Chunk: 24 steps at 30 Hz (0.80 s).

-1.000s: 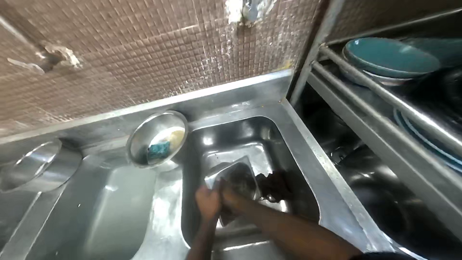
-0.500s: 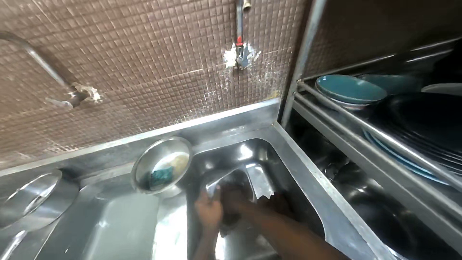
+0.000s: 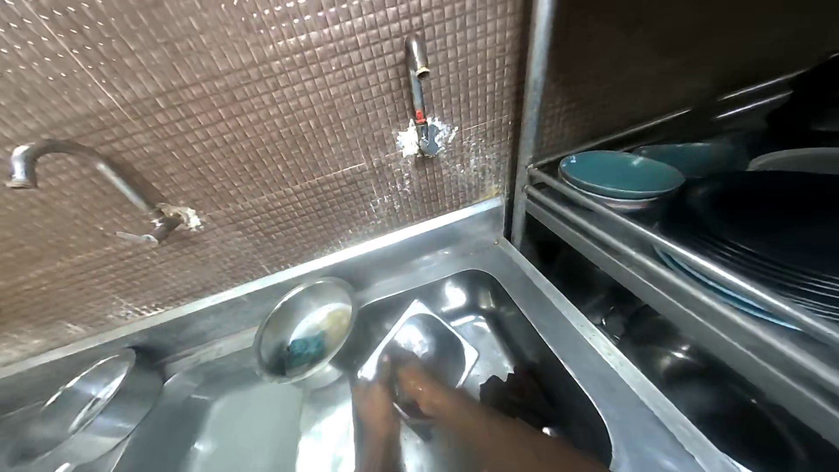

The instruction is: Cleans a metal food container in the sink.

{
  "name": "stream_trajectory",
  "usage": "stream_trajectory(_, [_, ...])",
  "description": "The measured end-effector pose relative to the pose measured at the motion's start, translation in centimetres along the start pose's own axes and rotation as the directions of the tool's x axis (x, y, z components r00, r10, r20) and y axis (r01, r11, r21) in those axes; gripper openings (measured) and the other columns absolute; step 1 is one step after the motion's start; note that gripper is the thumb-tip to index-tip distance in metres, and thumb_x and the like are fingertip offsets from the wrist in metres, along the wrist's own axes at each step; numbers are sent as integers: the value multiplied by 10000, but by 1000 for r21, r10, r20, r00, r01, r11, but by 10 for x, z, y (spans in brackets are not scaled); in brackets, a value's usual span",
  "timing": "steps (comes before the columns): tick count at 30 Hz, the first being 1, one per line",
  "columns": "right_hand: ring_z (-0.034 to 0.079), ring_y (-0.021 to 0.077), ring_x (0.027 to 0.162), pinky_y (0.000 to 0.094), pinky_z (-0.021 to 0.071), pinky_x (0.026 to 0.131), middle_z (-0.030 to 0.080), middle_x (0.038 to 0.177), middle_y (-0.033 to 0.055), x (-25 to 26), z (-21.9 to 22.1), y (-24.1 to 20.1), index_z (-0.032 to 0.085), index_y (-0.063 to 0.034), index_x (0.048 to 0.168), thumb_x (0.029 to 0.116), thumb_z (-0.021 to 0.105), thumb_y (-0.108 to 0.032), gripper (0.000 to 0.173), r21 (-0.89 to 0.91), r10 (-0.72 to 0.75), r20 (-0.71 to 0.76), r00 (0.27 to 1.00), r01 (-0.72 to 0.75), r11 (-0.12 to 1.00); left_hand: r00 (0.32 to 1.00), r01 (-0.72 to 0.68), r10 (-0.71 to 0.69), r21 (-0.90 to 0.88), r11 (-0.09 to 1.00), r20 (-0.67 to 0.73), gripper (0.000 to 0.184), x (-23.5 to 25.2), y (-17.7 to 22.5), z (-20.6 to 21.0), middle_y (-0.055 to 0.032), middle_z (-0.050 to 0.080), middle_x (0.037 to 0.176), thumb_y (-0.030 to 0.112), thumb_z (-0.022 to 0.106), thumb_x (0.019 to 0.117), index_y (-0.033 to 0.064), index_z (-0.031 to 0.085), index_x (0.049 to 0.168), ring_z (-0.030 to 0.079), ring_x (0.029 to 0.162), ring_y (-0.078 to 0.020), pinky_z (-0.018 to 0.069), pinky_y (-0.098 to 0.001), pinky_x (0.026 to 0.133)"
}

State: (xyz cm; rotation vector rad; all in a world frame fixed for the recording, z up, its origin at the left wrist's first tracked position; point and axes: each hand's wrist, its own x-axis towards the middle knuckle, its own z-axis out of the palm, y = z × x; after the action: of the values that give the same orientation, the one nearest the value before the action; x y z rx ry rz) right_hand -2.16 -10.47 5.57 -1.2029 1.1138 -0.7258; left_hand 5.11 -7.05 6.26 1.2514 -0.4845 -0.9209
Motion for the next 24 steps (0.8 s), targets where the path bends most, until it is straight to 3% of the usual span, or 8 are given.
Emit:
stream_trajectory(3, [399, 344, 1456, 513, 311, 1203, 489, 1522, 196, 12, -14, 3, 550, -13, 1429, 995, 568, -276, 508, -682, -230, 176, 957, 287, 673, 1000, -9, 9, 71, 997, -1, 108, -7, 13, 10, -158, 716, 857, 0, 697, 936, -83, 657, 993, 709, 762, -191, 614, -353, 729])
stream_trajectory(7, [451, 397, 1419, 540, 369, 1149, 494, 1538, 186, 35, -54, 7, 521, 16, 1456, 1056, 422, -66, 420, -807, -233, 521, 821, 562, 178, 999, -12, 21, 262, 965, -32, 117, -10, 20, 11, -141, 714, 855, 39, 749, 912, -54, 683, 935, 696, 787, -186, 589, -358, 752])
stream_trajectory(11, [317, 408, 1498, 539, 258, 1216, 321, 1636, 224, 44, -43, -21, 427, 70, 1496, 1040, 423, -57, 473, -947, -120, 215, 969, 237, 219, 981, -154, 180, 288, 945, -66, 105, -4, 37, 33, -123, 728, 875, 26, 764, 892, -47, 696, 925, 707, 816, -154, 594, -338, 774])
stream_trajectory(14, [368, 531, 1406, 691, 373, 1072, 334, 1568, 332, 22, -27, -41, 498, 58, 1435, 909, 705, -274, 655, -930, 144, 28, 989, -27, 365, 949, -308, 315, 314, 898, 28, 116, -4, 33, 34, -110, 758, 957, -6, 762, 873, -56, 718, 968, 724, 895, -109, 594, -287, 846])
stream_trajectory(17, [552, 434, 1268, 627, 430, 1038, 577, 1365, 293, 7, -32, -40, 589, 51, 1337, 982, 652, -212, 447, -672, 206, 199, 958, -20, 741, 928, -372, 350, 260, 891, 129, 148, -7, 16, 22, -132, 767, 1041, -50, 744, 841, -81, 726, 985, 729, 986, -104, 583, -258, 918])
stream_trajectory(19, [601, 279, 1143, 461, 472, 1004, 629, 1245, 210, 10, -25, -19, 605, 37, 1284, 1071, 480, -188, 334, -148, 109, 145, 983, -87, 985, 956, -291, 280, 157, 944, 88, 103, -5, 8, 19, -126, 762, 955, -72, 727, 849, -84, 706, 949, 732, 892, -117, 608, -279, 839])
stream_trajectory(22, [612, 197, 822, 381, 536, 724, 620, 937, 115, 23, 3, -20, 620, -26, 1109, 1116, 393, -265, 330, 707, 283, -231, 931, -39, 706, 997, -83, 83, 16, 996, -1, 116, -9, 1, 18, -142, 722, 881, -35, 681, 923, -83, 654, 1025, 714, 778, -173, 621, -342, 727])
stream_trajectory(24, [626, 212, 846, 398, 544, 742, 642, 973, 132, 32, 9, -25, 638, -18, 1144, 1116, 417, -261, 330, 744, 297, -331, 896, 54, 666, 999, -3, 1, -55, 998, -37, 175, -11, 4, 23, -165, 714, 929, 1, 667, 956, -82, 636, 1108, 710, 809, -207, 618, -374, 746])
